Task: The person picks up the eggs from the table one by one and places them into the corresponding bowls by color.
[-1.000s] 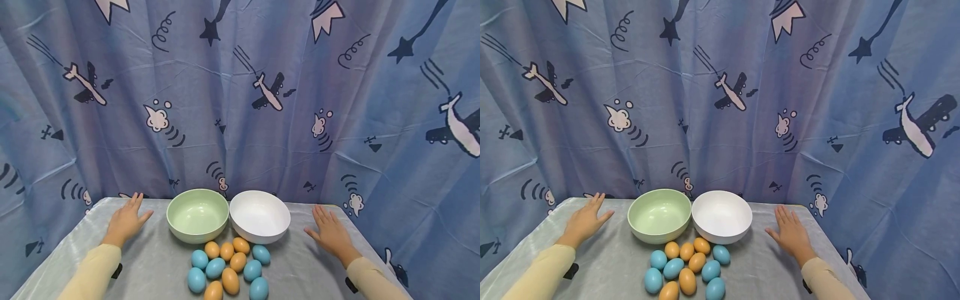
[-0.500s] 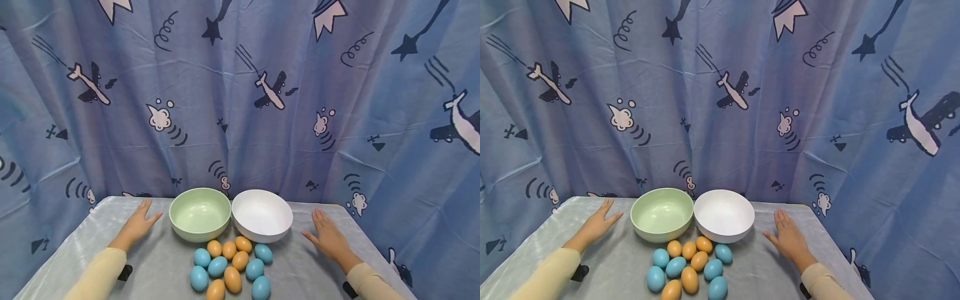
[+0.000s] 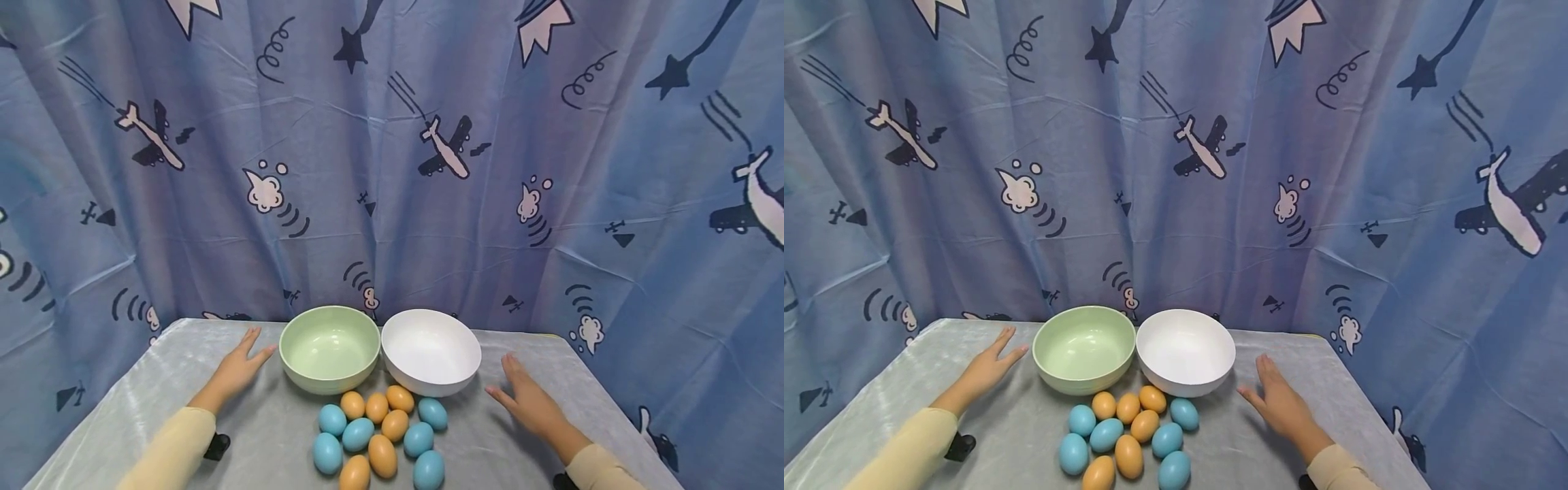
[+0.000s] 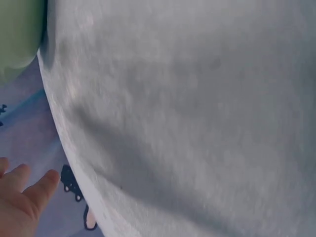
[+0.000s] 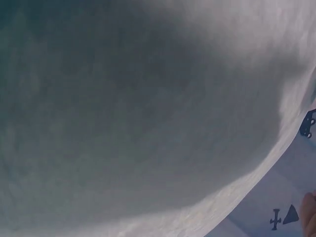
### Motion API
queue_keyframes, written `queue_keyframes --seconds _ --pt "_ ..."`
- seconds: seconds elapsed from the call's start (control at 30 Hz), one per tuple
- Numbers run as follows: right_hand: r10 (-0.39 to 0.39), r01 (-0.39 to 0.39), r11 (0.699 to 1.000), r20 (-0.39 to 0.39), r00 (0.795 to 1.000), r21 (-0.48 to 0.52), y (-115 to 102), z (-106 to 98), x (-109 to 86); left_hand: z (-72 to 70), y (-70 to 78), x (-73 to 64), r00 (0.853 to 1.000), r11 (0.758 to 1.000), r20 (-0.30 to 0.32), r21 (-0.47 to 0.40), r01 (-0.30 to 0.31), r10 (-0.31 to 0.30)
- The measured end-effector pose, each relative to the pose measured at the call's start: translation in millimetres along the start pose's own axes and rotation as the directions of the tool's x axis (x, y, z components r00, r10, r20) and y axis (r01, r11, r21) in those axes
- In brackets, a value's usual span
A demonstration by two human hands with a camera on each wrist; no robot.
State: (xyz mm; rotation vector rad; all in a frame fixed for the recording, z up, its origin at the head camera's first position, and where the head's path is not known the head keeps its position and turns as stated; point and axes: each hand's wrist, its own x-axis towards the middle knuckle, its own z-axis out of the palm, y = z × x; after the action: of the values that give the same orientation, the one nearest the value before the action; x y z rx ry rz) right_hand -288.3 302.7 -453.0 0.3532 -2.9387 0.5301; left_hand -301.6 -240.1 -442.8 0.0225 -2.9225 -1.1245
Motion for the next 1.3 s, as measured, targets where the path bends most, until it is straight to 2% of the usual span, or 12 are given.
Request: queue_keyframes --seconds 0.23,0.43,0.63,0.77,1.03,1.23,1.3 --pt "0.071 -0.075 0.996 0.065 0.995 0.050 -10 3 -1.9 4.6 1.0 2.8 1.000 0.997 -0.005 -0.065 0.029 -0.029" --pt "0.098 -0.104 0.986 0.050 0.994 0.131 -14 7 -7.6 8.5 3.6 0.4 0.998 0.991 -0.004 -0.119 0.060 -0.061" --pt "0.082 -0.085 0.985 0.022 0.996 0.151 -22 11 -11.4 11.4 7.1 -0.8 0.997 0.980 0.026 -0.187 0.072 -0.068" --pt "0.121 -0.125 0.978 0.034 0.992 0.166 -27 12 -12.4 14.0 7.7 -0.4 0.998 0.968 0.025 -0.244 0.067 -0.063" --pt "0.191 -0.204 0.949 0.074 0.979 0.240 -40 13 -15.3 20.8 4.9 2.1 0.999 0.923 0.018 -0.383 0.035 -0.031" --pt "0.257 -0.272 0.914 0.088 0.962 0.301 -49 18 -15.0 25.1 8.6 2.0 1.000 0.852 0.012 -0.523 0.014 -0.008" --pt "0.273 -0.290 0.898 0.096 0.957 0.331 -51 19 -15.6 27.0 8.7 2.7 1.000 0.835 0.013 -0.550 0.016 -0.010"
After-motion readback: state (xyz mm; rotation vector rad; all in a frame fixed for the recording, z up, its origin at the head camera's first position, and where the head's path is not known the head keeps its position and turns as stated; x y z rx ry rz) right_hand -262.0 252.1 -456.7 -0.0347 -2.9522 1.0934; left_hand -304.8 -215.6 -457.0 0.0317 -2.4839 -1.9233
